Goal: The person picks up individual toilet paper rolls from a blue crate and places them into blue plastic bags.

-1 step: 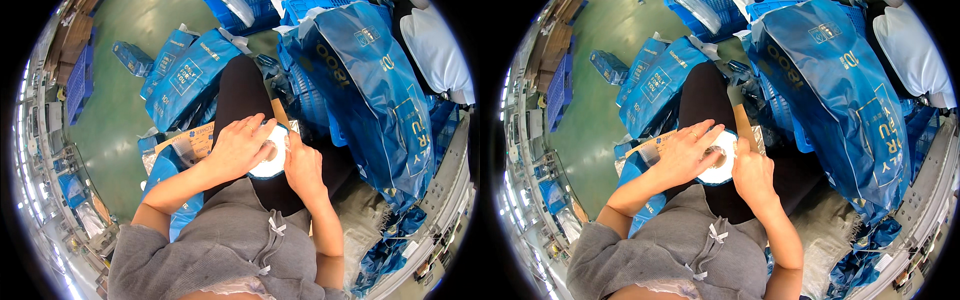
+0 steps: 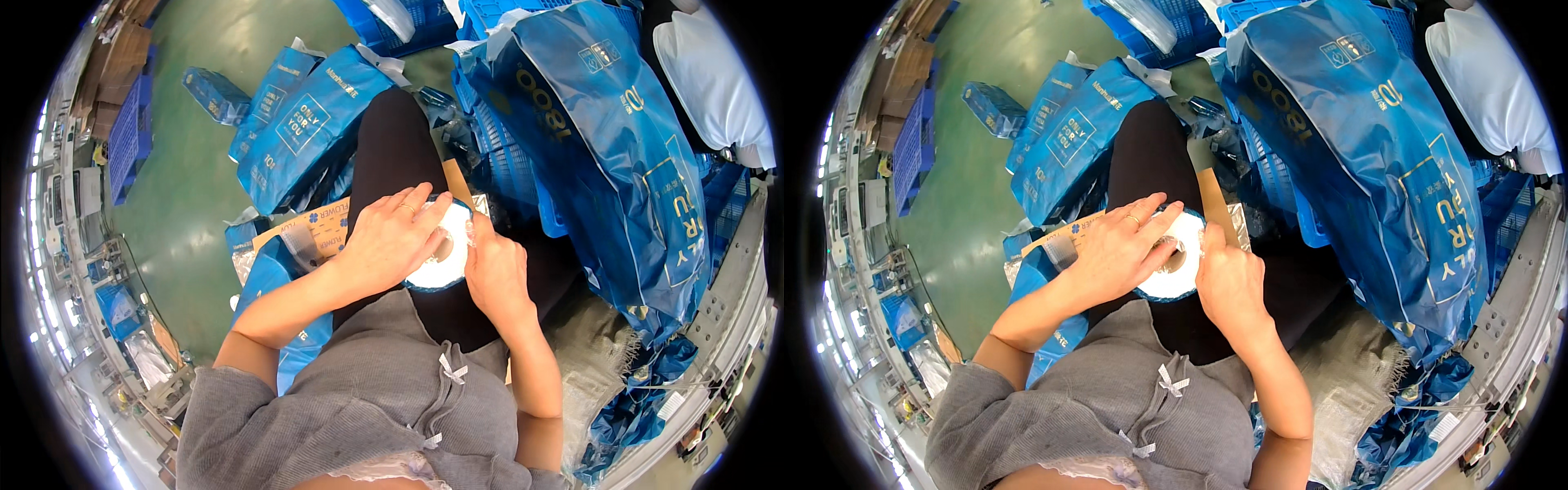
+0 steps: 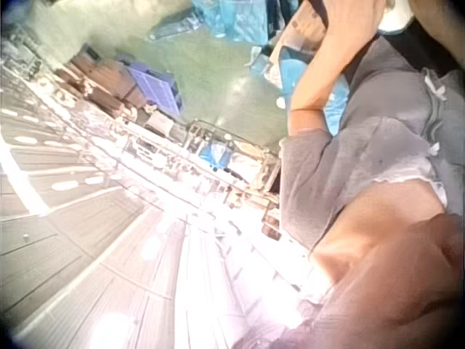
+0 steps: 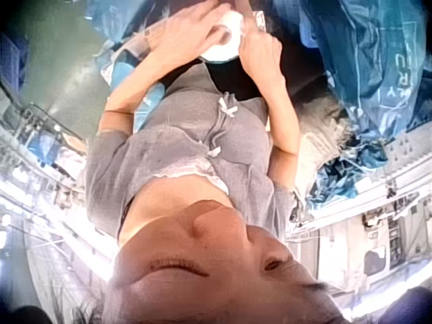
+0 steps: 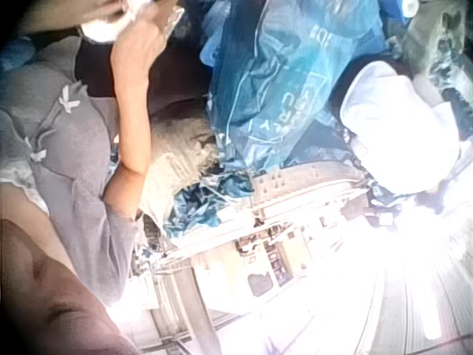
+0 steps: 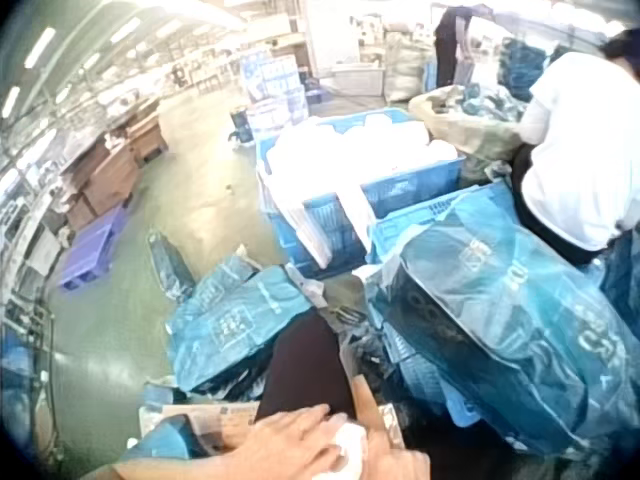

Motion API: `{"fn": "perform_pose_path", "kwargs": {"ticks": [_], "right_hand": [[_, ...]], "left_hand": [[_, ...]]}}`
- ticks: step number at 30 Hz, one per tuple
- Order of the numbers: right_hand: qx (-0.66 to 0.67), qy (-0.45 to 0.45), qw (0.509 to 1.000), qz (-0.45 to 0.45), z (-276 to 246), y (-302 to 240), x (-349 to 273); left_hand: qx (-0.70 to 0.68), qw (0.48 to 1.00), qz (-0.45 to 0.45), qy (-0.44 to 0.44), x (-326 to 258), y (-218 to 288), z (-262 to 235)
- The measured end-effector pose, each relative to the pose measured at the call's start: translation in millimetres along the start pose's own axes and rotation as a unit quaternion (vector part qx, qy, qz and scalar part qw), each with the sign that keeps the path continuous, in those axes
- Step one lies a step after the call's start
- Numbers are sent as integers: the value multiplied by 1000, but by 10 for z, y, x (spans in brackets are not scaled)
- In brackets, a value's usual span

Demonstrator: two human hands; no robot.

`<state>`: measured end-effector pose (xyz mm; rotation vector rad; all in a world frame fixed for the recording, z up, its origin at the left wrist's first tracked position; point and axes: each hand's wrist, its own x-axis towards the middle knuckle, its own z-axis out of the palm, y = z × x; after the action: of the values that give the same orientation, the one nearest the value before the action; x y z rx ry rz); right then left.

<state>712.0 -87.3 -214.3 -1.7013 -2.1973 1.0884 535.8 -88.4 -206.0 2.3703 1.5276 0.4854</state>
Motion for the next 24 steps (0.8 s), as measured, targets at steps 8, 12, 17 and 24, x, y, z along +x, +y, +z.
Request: {"fn": "perform_pose_path", "kwargs": {"ticks": [8, 12, 17, 24], "right_hand": [[116, 5, 993, -3, 48, 158, -127], [158, 20, 986, -46, 60, 260, -177], [143, -31, 989, -7, -59, 46, -61], [360, -40, 931, 45, 74, 149, 87]], "left_hand": [[-81, 996, -8, 34, 41, -67, -6], [-120, 991, -56, 10, 145, -83, -84], [-149, 986, -65, 19, 254, -107, -67], [-594, 745, -283, -111, 428, -494, 326]]}}
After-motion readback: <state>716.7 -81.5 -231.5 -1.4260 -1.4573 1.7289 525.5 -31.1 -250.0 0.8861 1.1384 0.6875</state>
